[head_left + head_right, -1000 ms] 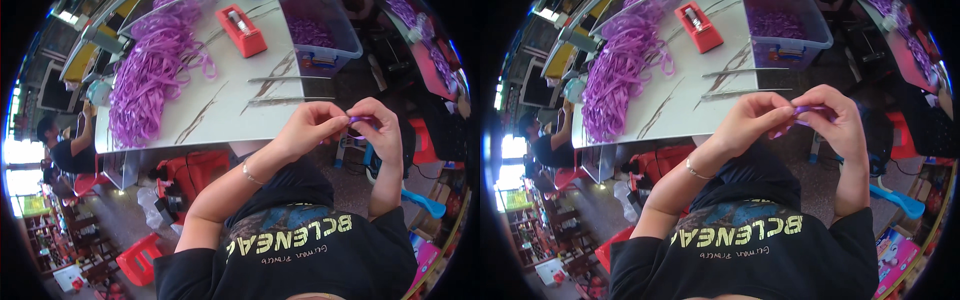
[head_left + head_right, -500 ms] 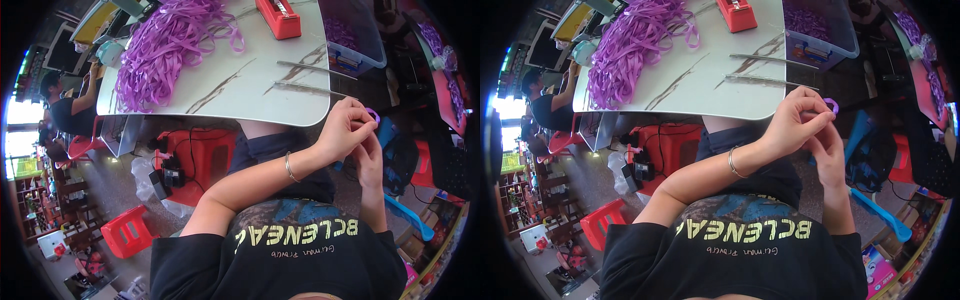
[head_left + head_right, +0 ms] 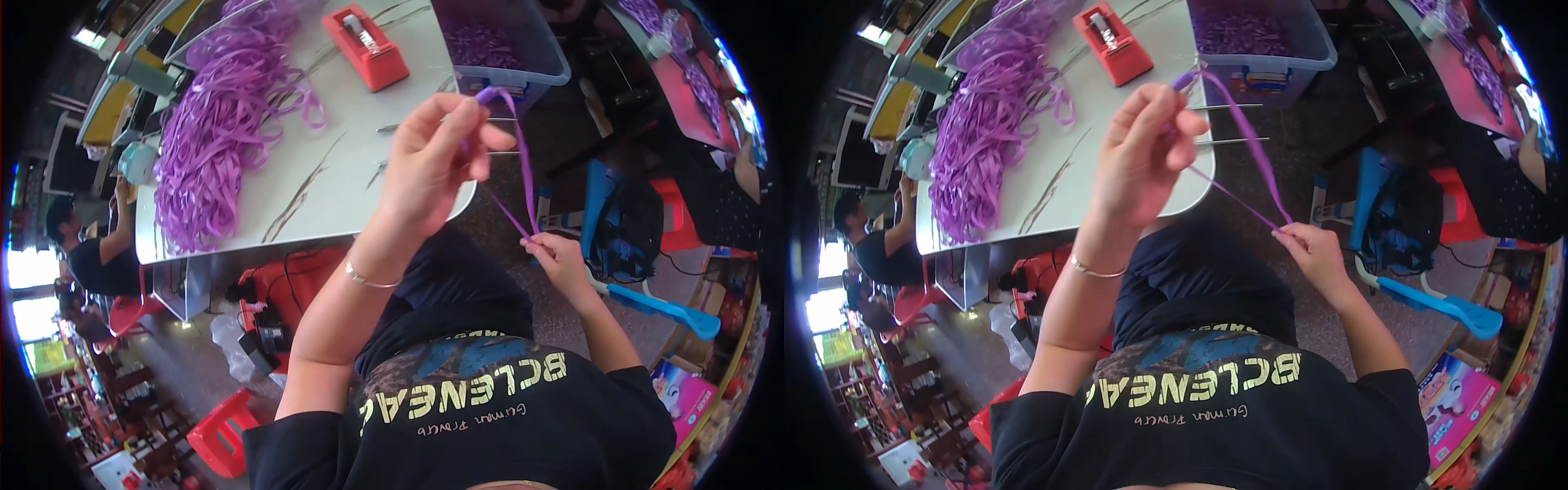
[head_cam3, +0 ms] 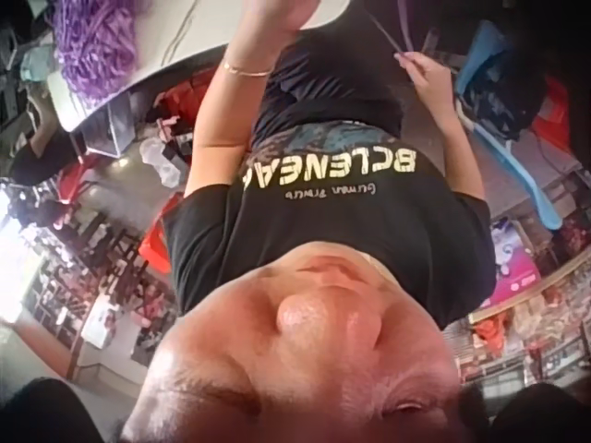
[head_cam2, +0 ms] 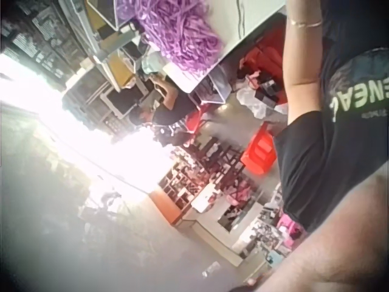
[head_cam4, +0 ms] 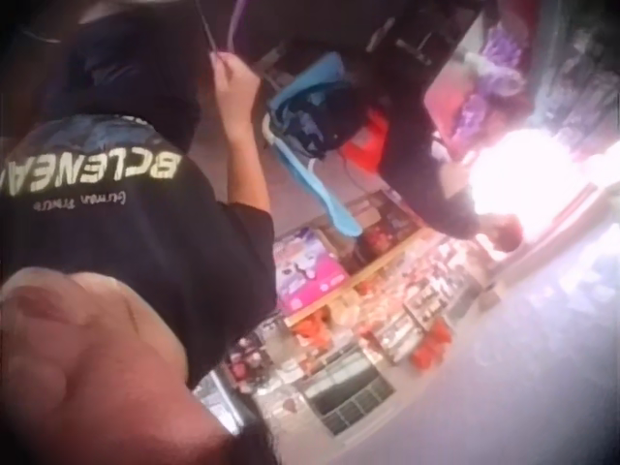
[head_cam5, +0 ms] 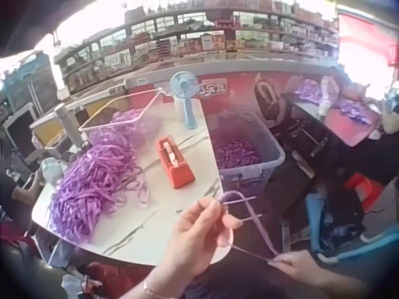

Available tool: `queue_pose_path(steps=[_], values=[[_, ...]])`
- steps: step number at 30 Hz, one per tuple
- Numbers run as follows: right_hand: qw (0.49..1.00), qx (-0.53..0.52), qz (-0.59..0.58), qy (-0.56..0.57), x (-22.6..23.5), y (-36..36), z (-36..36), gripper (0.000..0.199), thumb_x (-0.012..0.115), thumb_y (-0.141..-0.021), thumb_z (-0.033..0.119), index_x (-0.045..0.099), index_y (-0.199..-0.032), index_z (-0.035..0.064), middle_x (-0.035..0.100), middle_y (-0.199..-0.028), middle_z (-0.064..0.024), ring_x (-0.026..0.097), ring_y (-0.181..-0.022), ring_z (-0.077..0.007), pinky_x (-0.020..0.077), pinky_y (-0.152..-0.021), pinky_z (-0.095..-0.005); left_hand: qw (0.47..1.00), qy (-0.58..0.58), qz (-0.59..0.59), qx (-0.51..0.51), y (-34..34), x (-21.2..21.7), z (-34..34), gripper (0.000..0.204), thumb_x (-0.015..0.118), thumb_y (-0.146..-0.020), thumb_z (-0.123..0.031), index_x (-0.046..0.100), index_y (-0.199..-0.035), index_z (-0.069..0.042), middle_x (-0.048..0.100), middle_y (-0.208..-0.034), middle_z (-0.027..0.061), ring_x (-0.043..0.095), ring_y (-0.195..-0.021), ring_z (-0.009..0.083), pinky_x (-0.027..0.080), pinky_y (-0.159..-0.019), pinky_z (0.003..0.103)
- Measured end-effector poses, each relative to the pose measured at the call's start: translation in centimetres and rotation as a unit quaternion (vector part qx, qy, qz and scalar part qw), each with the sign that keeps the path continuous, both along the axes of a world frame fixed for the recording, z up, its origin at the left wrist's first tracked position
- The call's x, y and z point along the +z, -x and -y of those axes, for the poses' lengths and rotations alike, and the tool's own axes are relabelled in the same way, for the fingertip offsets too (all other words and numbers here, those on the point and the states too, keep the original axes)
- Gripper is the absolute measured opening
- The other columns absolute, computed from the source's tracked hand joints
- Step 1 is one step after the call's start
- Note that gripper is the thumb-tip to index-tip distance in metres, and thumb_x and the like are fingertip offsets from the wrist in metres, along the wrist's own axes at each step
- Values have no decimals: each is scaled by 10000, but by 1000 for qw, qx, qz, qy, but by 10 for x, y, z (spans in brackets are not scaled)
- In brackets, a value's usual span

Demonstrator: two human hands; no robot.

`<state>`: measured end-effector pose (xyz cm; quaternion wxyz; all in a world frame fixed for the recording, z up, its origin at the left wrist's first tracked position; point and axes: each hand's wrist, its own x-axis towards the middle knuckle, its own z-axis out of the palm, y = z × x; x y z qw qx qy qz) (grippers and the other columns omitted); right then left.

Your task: Wrapping and securing purple ribbons on a metal jig to create ribbon loops or bows.

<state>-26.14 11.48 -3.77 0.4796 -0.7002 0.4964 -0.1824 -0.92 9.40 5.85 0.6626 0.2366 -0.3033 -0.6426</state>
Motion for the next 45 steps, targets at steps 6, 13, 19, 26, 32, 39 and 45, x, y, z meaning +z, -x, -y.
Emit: queue_pose_path(steps=[6,13,19,26,32,39,45], values=[[961,-38,-70,265,8,8,21,131,625,-763,134,658,-844,36,651,-879,-85,630,-792,-227,488,-679,-285,996,-32,76,-32,-27,2,-18,139,486,-904,-154,536,-845,-39,637,-708,125,509,-466,80,391,-431,162],[907,119,-87,394,25,-9,3,89,664,-701,96,661,-789,86,656,-854,-42,629,-731,-185,481,-604,-288,997,-31,24,62,-54,-5,-4,129,447,-924,-163,521,-880,-68,624,-885,171,510,-503,85,363,-429,164],[859,234,-3,455,41,-28,-22,106,667,-654,101,645,-758,92,651,-859,-17,614,-672,-129,454,-546,-261,994,-69,4,82,-70,-21,27,93,474,-910,-162,516,-874,-86,575,-1089,159,565,-652,121,363,-467,161],[835,236,45,494,52,-31,-27,116,678,-635,115,642,-744,96,618,-844,14,584,-658,-118,450,-532,-233,989,-105,11,100,-63,-37,40,46,505,-887,-133,523,-880,-92,589,-1064,133,585,-732,157,382,-480,173],[871,181,-6,456,46,-21,-20,134,704,-632,102,654,-756,108,583,-732,12,558,-606,-128,451,-511,-248,995,-47,13,91,-71,-19,22,114,473,-899,-141,547,-895,-54,543,-1143,186,474,-609,70,349,-451,142],[855,-8,-185,484,46,0,14,110,679,-694,90,657,-802,93,575,-712,-27,557,-651,-196,442,-552,-299,987,-50,141,58,-73,-7,-19,119,417,-923,-134,478,-849,-63,598,-961,185,400,-433,55,310,-384,160],[854,-106,-165,483,55,21,37,343,636,-759,91,570,-1093,47,634,-883,-60,563,-676,-193,453,-604,-293,972,-51,221,-66,-59,-13,-28,104,460,-893,-93,483,-824,-19,615,-847,146,515,-478,60,350,-397,162]])
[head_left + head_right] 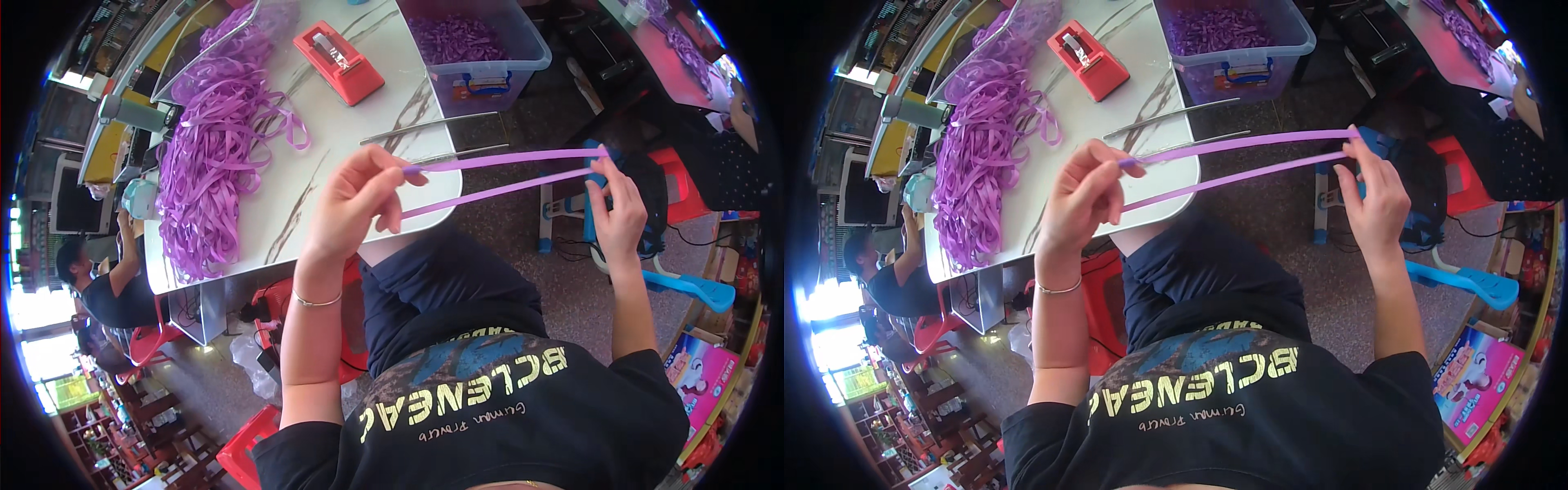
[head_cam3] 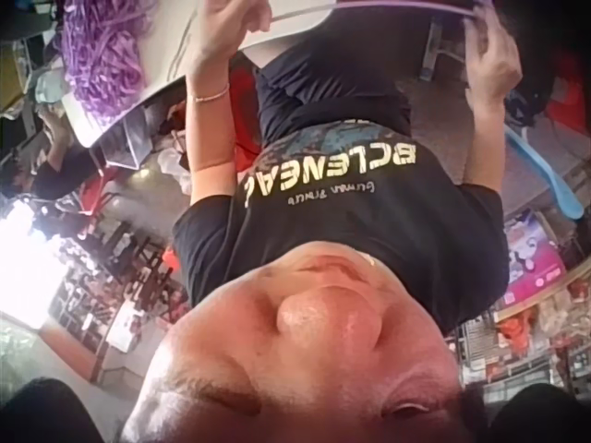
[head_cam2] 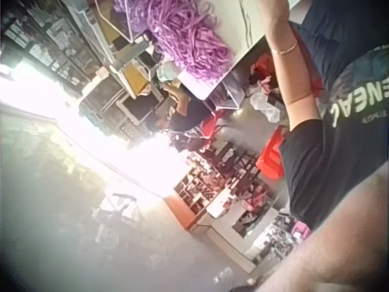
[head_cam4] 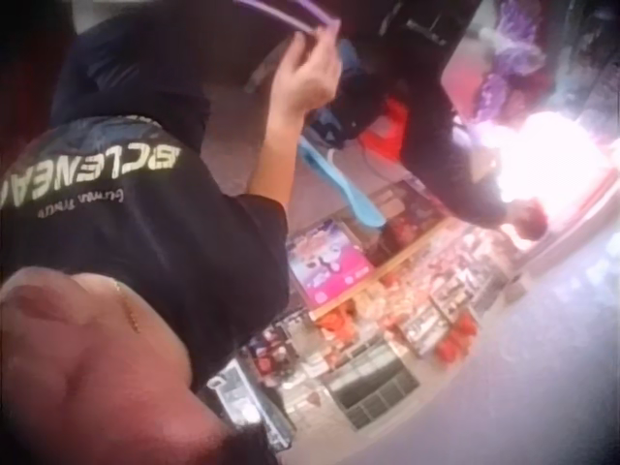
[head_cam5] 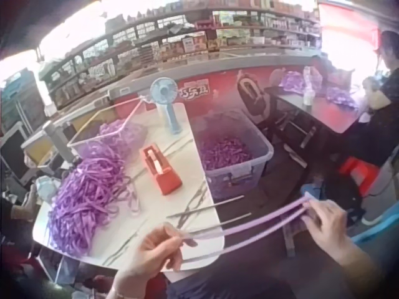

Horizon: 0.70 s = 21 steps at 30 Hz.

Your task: Wrapping and securing purple ribbons on a metal jig to create ribbon loops or bows.

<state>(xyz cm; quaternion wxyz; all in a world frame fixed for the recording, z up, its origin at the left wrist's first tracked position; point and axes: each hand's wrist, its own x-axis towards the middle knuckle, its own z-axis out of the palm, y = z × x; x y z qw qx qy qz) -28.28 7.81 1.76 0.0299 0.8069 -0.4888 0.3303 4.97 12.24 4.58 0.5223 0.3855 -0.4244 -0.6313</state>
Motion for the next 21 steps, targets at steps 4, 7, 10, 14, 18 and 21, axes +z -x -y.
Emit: queue_pose_path(steps=[4,7,10,14,18,21], values=[[1000,-15,24,-11,-6,4,2,430,609,-799,105,469,-1194,6,632,-1023,-81,537,-635,-175,445,-595,-274,998,24,40,-39,11,-6,7,69,490,-869,-68,509,-848,-6,607,-893,123,530,-541,53,388,-472,167],[993,-27,89,-73,-25,13,2,349,595,-815,103,506,-1135,-2,643,-929,-66,531,-625,-136,434,-590,-248,985,89,106,-101,21,-6,15,42,507,-858,-29,522,-863,10,571,-849,49,518,-638,55,415,-556,188],[958,-36,168,-231,-25,11,9,261,566,-841,102,535,-1076,-7,618,-895,-35,522,-680,-83,414,-616,-208,965,139,156,-156,31,-4,26,54,501,-861,-23,535,-888,11,558,-918,80,514,-647,65,409,-535,181],[825,230,326,-400,-2,-39,21,229,479,-903,179,563,-1031,9,558,-936,-8,483,-860,-63,372,-759,-199,944,158,171,-235,37,-6,43,49,516,-856,-23,534,-891,6,537,-877,44,497,-683,60,411,-556,188],[689,383,284,-546,5,-55,41,287,450,-921,254,565,-1020,10,579,-964,-39,499,-936,-77,375,-819,-233,939,150,186,-249,44,5,51,34,523,-854,-31,530,-873,-3,533,-794,20,488,-654,47,405,-538,185],[626,371,313,-611,6,-61,45,229,511,-893,242,582,-925,27,603,-862,-45,553,-820,-96,413,-767,-236,937,135,201,-252,45,8,56,28,527,-853,-39,529,-853,-12,528,-708,0,480,-615,38,399,-514,183]])
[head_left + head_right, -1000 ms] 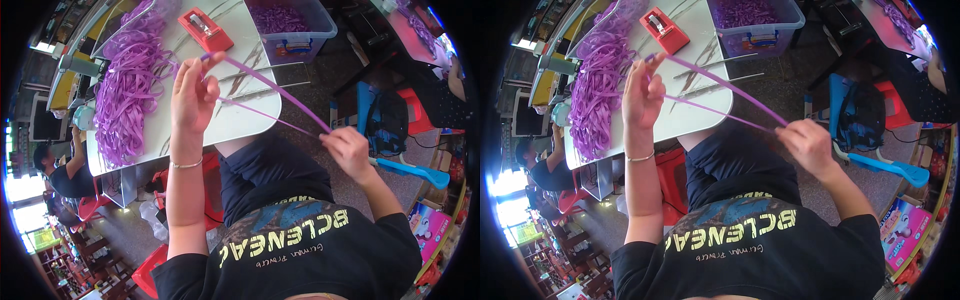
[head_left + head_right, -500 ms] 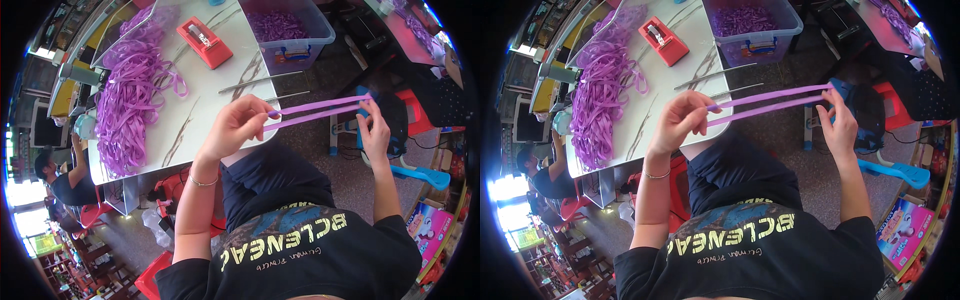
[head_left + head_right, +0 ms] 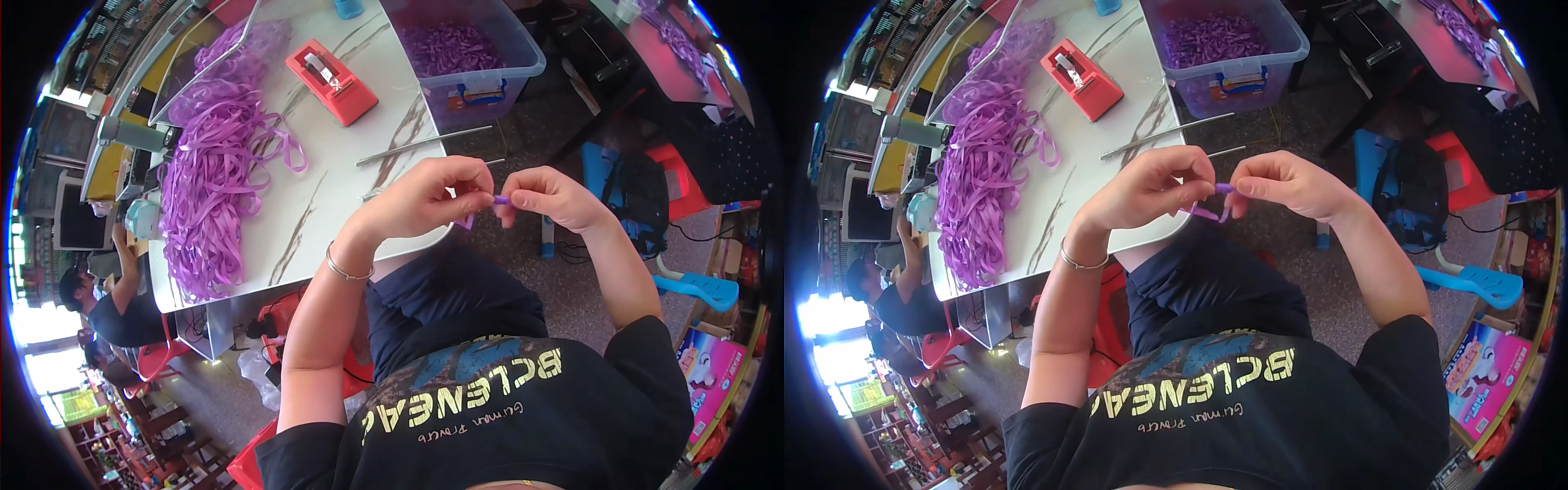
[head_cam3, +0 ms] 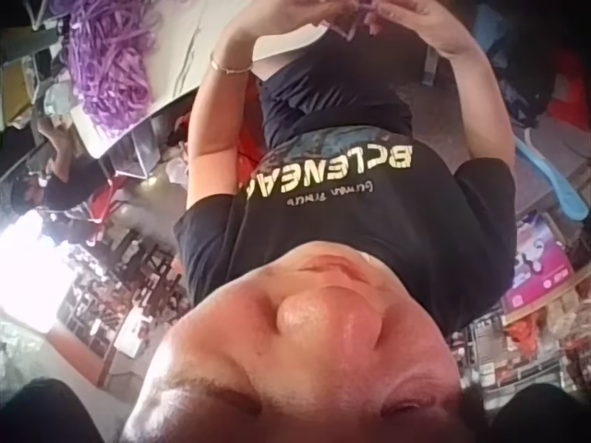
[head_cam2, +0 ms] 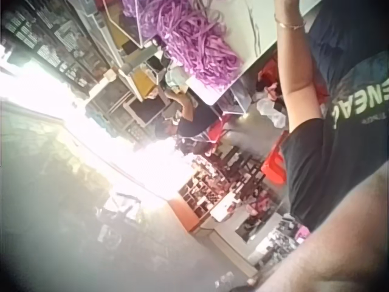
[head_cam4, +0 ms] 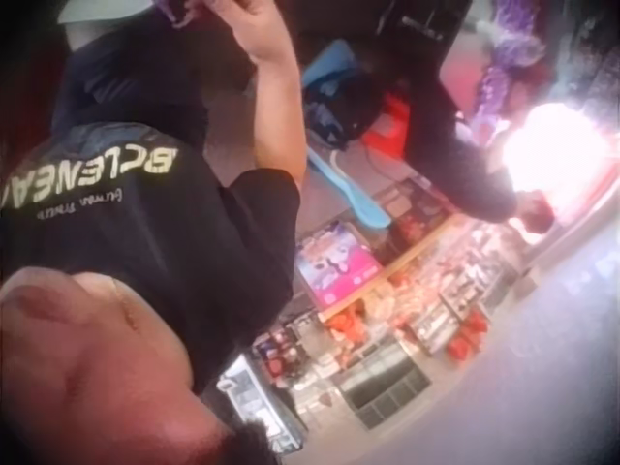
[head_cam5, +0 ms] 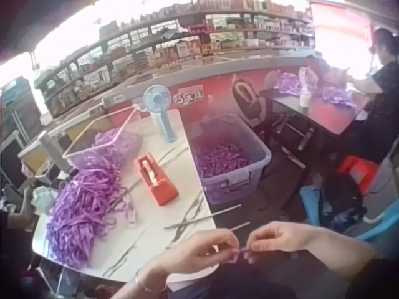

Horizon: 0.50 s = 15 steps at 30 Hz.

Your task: Wrapping and securing purple ribbons on a metal jig to create ribbon loops or bows.

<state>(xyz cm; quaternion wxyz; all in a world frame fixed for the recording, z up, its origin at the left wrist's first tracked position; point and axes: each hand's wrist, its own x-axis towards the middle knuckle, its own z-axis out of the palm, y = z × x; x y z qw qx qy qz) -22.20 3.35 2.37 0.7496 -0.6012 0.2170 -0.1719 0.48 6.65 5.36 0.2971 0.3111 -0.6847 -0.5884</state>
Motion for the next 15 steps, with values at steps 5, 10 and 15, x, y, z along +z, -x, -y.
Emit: queue_pose_path(steps=[5,10,15], values=[[997,-7,13,-80,0,-1,-1,179,571,-859,213,586,-835,36,603,-771,-25,564,-711,-85,429,-699,-221,999,6,40,-3,2,-6,6,57,541,-851,-62,529,-828,-12,532,-664,-6,483,-581,41,397,-490,191],[995,-87,-32,-30,-6,10,3,149,556,-859,171,591,-831,29,597,-748,-17,561,-704,-73,432,-683,-219,996,62,62,22,8,-14,14,82,553,-847,-85,562,-880,-10,554,-726,5,513,-684,53,427,-571,198],[979,-179,-90,29,-25,32,33,157,542,-865,176,596,-834,31,593,-725,-2,554,-688,-61,421,-681,-200,962,167,38,211,-2,-32,40,141,548,-854,-113,583,-950,-16,571,-804,7,511,-786,53,425,-686,201]])
